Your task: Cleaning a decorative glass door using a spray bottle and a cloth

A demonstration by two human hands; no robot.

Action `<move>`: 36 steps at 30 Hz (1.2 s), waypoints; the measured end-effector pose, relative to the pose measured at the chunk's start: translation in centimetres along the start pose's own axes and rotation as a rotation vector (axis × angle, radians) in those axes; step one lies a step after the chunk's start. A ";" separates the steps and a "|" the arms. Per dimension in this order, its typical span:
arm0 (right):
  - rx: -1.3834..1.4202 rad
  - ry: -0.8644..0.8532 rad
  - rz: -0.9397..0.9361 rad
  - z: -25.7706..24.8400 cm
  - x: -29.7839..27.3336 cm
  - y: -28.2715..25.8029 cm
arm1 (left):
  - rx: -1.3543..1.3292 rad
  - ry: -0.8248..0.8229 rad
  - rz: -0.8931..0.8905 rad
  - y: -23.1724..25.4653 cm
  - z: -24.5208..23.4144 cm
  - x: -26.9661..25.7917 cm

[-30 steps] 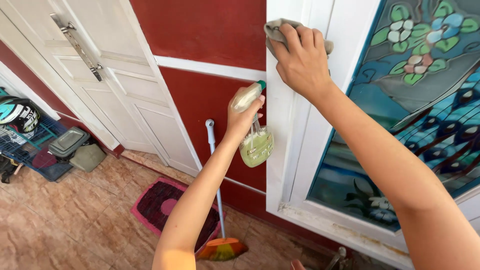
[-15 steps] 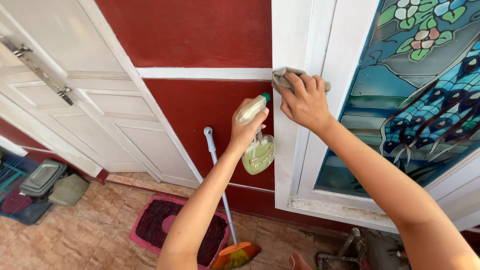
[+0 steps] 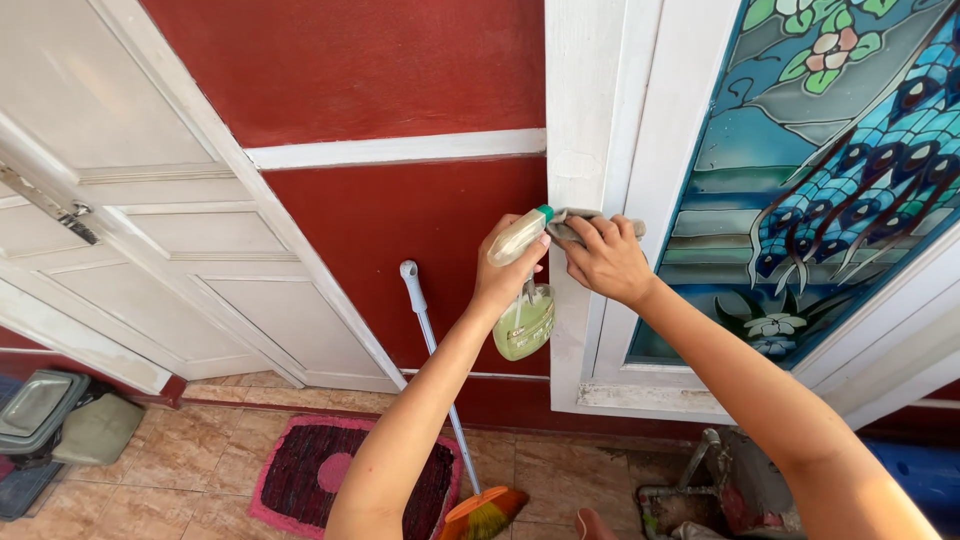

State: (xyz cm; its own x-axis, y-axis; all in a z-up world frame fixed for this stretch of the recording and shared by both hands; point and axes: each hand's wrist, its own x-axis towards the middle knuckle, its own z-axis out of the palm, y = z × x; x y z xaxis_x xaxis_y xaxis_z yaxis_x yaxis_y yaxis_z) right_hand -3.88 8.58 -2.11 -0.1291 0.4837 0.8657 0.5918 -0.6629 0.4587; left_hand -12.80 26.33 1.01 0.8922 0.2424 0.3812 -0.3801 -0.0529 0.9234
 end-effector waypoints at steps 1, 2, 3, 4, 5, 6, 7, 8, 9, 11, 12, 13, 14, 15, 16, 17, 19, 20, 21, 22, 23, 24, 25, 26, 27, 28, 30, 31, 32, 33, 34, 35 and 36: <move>0.012 -0.016 -0.039 0.0 -0.5 0.0 | 0.003 -0.007 -0.002 -0.2 0.0 -0.2; 0.026 -0.034 -0.077 0.0 -1.0 -0.1 | 0.005 -0.013 -0.006 -0.5 0.0 -0.5; 0.024 -0.039 -0.074 -0.1 -0.6 0.1 | 0.004 -0.018 -0.010 -0.8 -0.2 -0.6; 0.040 -0.035 -0.102 -0.3 -0.1 0.5 | 0.006 -0.021 -0.017 -1.0 -0.3 -0.6; 0.056 -0.030 -0.131 -0.4 0.4 0.8 | 0.007 -0.024 -0.024 -1.2 -0.4 -0.6; 0.052 -0.033 -0.127 -0.4 1.0 1.2 | 0.006 -0.030 -0.025 -1.5 -0.4 -0.6; 0.034 -0.015 -0.096 -0.5 1.6 1.5 | 0.004 -0.033 -0.024 -1.8 -0.4 -0.6; 0.017 0.002 -0.066 -0.6 2.2 1.9 | 0.000 -0.034 -0.025 -2.1 -0.4 -0.6; 0.014 -0.002 -0.064 -0.4 2.6 1.9 | -0.002 -0.039 -0.027 -2.2 -0.4 -0.6; -0.010 0.064 0.047 0.1 3.0 1.7 | 0.008 -0.027 -0.042 -2.7 -0.4 -0.8; -0.010 0.062 0.048 0.5 2.1 1.4 | 0.007 -0.029 -0.044 -3.0 -0.5 -0.9; -0.003 0.050 0.051 1.0 1.2 1.1 | -0.003 -0.030 -0.053 -3.3 -0.6 -1.0; 0.008 0.040 0.052 1.5 0.3 0.8 | -0.013 -0.028 -0.061 -3.7 -0.7 -1.2; 0.009 0.039 0.051 1.3 -0.1 0.5 | -0.015 -0.026 -0.062 -4.1 -0.7 -1.2; 0.022 0.027 0.032 1.1 -0.5 0.1 | -0.018 -0.025 -0.065 -4.7 -0.8 -1.2; 0.034 0.015 0.014 0.8 -1.0 -0.3 | -0.021 -0.023 -0.067 -5.2 -0.9 -1.3; 0.042 -0.006 0.016 1.1 -2.2 -0.9 | -0.023 -0.025 -0.074 -5.7 -1.0 -1.4; 0.048 -0.025 0.017 1.2 -2.9 -1.3 | -0.024 -0.027 -0.078 -5.9 -1.1 -1.5; 0.050 -0.027 0.017 1.2 -3.4 -1.6 | -0.024 -0.025 -0.081 -6.3 -1.2 -1.7; 0.057 -0.044 0.011 1.3 -3.9 -1.9 | -0.023 -0.021 -0.084 -6.6 -1.3 -1.8; 0.063 -0.061 0.005 1.3 -4.4 -2.1 | -0.021 -0.016 -0.087 -6.9 -1.4 -1.9; 0.063 -0.062 0.005 1.3 -5.1 -2.4 | -0.021 -0.017 -0.088 -6.9 -1.4 -2.0; 0.072 -0.089 -0.014 1.3 -5.8 -2.6 | -0.026 -0.009 -0.094 -7.0 -1.4 -2.2; 0.082 -0.115 -0.033 1.4 -6.5 -2.9 | -0.030 -0.002 -0.098 -7.0 -1.5 -2.4; 0.081 -0.116 -0.033 1.5 -7.2 -3.2 | -0.030 -0.002 -0.099 -6.9 -1.5 -2.4; 0.093 -0.126 -0.043 1.7 -7.8 -3.4 | -0.030 -0.001 -0.099 -6.7 -1.4 -2.5; 0.107 -0.137 -0.055 2.0 -8.8 -3.9 | -0.030 0.001 -0.101 -6.7 -1.4 -2.6; 0.100 -0.142 -0.051 2.1 -9.1 -4.1 | -0.034 0.001 -0.100 -6.8 -1.4 -2.6; 0.093 -0.146 -0.047 2.2 -9.5 -4.3 | -0.037 -0.001 -0.099 -6.9 -1.4 -2.6; 0.094 -0.147 -0.047 2.2 -9.5 -4.3 | -0.037 -0.001 -0.101 -7.0 -1.3 -2.6; 0.090 -0.149 -0.045 2.2 -9.6 -4.4 | -0.039 -0.001 -0.101 -7.1 -1.3 -2.6; 0.086 -0.151 -0.043 2.2 -9.6 -4.4 | -0.042 -0.001 -0.100 -7.1 -1.2 -2.5; 0.083 -0.152 -0.044 2.3 -9.7 -4.4 | -0.044 -0.003 -0.100 -7.3 -1.1 -2.4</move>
State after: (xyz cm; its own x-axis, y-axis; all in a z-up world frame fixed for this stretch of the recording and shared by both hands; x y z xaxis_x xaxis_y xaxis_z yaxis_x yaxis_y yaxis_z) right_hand -3.42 8.09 -12.98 -0.0381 0.5958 0.8022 0.6528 -0.5929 0.4714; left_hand -12.46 27.22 -6.75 0.9269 0.2413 0.2874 -0.2994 0.0138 0.9540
